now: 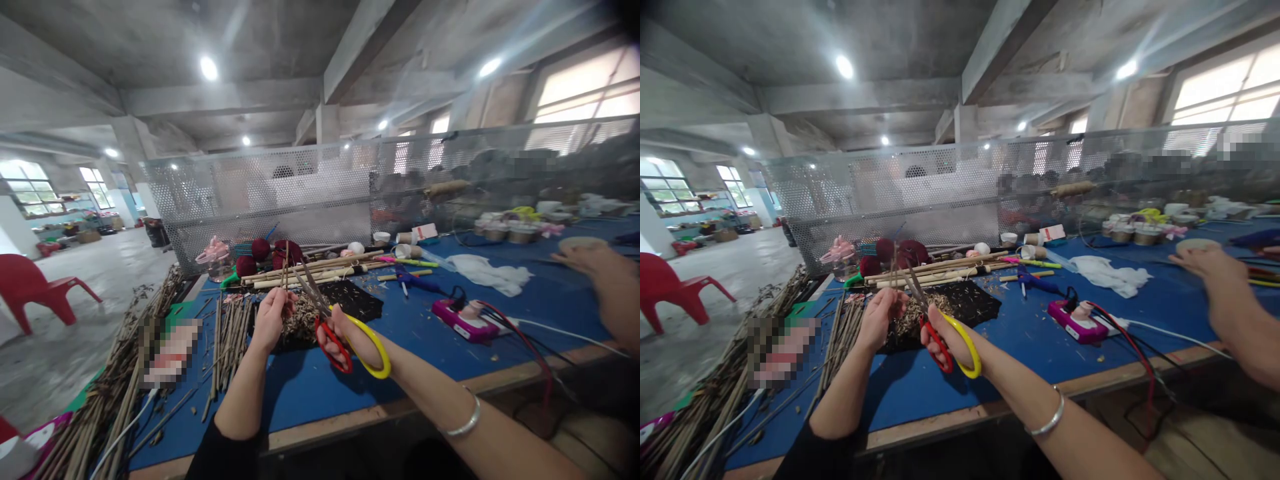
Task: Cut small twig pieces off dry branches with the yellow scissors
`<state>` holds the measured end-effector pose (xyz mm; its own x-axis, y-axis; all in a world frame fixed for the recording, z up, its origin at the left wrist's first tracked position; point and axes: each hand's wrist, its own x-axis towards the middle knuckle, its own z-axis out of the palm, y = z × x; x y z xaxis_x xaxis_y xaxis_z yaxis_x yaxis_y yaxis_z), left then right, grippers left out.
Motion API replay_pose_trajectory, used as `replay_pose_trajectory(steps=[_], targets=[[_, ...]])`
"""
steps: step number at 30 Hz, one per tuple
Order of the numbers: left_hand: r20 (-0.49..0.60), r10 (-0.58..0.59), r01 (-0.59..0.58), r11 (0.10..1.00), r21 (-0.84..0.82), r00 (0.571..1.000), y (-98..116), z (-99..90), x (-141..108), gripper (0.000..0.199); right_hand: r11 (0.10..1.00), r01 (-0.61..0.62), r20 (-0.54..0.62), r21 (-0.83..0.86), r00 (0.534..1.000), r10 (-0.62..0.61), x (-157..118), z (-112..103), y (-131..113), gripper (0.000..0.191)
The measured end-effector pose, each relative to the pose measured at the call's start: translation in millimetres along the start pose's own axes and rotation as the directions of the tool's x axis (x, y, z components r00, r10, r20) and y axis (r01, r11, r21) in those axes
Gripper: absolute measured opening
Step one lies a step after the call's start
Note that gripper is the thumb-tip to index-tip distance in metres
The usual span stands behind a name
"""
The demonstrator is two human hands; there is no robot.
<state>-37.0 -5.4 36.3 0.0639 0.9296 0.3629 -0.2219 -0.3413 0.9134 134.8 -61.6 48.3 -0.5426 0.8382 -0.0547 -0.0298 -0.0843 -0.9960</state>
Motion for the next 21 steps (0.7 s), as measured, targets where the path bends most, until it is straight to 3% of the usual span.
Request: replay_pose_trajectory(steps=[8, 16, 21], targets=[[0.079, -0.015, 0.018, 0.999, -0.043, 0.997, 3, 2.1, -3, 0.032, 0.999, -0.032, 0.019, -0.003, 0.999, 0.032, 10, -5, 12, 0.063], [0.14, 0.047, -0.071, 0.982, 0.173, 0.989, 3, 8.8, -7, 0.039, 0.998, 0.055, -0.041, -0.015, 0.998, -0.055, 13, -4, -7, 0.063], [0.116, 0.045, -0.078, 0.951, 0.301, 0.992, 4, 7.2, -7, 0.041, 0.985, -0.119, -0.067, 0.125, 0.99, 0.128, 16, 0, -9, 0.06]])
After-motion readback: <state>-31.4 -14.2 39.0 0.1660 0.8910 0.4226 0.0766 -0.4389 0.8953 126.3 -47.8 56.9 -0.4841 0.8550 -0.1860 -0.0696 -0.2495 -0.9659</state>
